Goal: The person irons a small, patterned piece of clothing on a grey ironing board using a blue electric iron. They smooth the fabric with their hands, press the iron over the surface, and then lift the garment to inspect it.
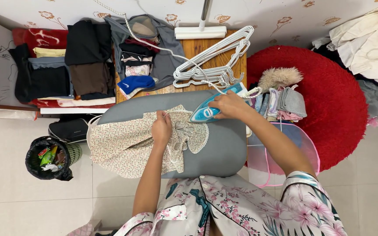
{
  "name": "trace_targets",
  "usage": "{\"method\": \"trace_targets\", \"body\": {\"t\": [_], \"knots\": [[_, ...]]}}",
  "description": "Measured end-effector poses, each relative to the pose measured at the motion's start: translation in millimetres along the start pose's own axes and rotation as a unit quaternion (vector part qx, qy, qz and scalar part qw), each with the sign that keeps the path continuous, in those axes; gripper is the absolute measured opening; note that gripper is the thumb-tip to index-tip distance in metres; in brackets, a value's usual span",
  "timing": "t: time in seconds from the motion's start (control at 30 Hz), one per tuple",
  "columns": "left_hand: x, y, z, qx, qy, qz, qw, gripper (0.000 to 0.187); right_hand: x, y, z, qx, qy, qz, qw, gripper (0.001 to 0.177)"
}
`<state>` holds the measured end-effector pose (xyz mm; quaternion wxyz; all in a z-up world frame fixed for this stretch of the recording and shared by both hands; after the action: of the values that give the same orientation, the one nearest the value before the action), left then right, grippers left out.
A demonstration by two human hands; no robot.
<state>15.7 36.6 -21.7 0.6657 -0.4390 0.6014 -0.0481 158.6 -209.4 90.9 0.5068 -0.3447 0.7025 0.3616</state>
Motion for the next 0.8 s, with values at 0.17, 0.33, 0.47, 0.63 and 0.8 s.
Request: {"method": "trace_targets", "body": {"t": [0.17, 0.33, 0.47, 0.63, 0.8], "knots": [[-21, -3, -4, 0.021, -0.004, -0.079, 0.997, 0.045, -10, -10, -14, 0.027, -0.012, 0.027, 0.999, 0.049], [-33, 13, -27, -0.092, 0.187, 0.002, 0.978, 0.058, -15, -21, -39, 0.064, -0.054, 0.075, 0.994, 0.049], [-30, 7, -42, 0.065, 0.065, -0.039, 0.995, 0.045, -16, -19, -57, 0.105, -0.096, 0.093, 0.985, 0.052], [-37, -32, -71, 0.206, -0.193, 0.017, 0.959, 0.043, -17, -17, -80, 0.191, -0.124, 0.100, 0.969, 0.052], [29, -85, -111, 0.347, -0.019, 0.074, 0.935, 0.036, -21, -15, -102, 0.212, -0.176, 0.113, 0.955, 0.051]]}}
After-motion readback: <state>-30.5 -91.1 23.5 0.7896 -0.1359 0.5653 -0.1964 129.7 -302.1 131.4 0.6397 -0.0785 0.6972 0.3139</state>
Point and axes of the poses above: each hand's wrist, its own z-axis towards the middle knuckle, its own x-axis out of the palm, y = z × x, the point moved 4 cm from there along z, towards the middle knuckle, and after that the axes turned 4 degrees about -y, right-handed, at the moved point
